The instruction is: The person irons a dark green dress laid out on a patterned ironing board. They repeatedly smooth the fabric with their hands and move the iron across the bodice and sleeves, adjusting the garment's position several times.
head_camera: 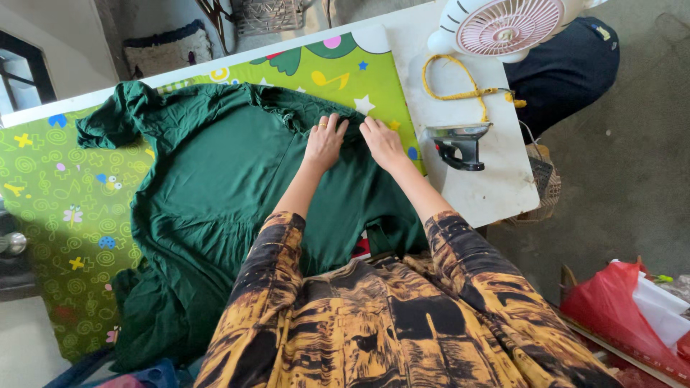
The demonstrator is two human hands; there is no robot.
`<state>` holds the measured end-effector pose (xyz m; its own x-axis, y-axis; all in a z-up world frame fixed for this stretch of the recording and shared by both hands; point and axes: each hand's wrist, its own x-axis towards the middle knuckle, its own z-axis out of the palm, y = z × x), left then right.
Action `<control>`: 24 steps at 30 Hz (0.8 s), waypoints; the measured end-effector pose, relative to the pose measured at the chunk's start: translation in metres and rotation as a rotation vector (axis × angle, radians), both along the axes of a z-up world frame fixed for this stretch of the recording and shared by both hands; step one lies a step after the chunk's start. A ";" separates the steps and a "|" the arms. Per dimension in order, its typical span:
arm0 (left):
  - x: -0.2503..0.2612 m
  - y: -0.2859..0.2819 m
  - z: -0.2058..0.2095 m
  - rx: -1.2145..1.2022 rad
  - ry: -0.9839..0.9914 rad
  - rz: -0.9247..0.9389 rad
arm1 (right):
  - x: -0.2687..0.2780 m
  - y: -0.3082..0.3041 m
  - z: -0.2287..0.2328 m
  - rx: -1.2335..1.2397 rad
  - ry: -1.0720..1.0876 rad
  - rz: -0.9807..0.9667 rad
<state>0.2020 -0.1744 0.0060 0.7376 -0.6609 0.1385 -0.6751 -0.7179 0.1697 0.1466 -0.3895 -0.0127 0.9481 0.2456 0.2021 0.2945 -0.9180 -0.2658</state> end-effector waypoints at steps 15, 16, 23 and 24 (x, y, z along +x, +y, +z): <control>-0.005 -0.039 -0.057 0.140 -0.134 -0.093 | -0.129 0.000 0.017 0.216 -0.179 -0.129; -0.007 -0.039 -0.060 0.105 -0.189 -0.101 | -0.153 -0.005 0.012 0.336 -0.181 -0.288; -0.058 -0.037 -0.039 0.056 -0.070 -0.043 | -0.195 -0.102 -0.020 0.674 -0.348 -0.917; -0.066 -0.038 -0.034 0.030 -0.055 -0.020 | -0.189 -0.112 -0.023 0.582 -0.389 -0.822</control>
<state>0.1364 -0.2122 -0.0285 0.7158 -0.6801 0.1586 -0.6973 -0.7081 0.1109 -0.0419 -0.5018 -0.0353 0.6243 -0.6678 0.4053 -0.1960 -0.6362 -0.7463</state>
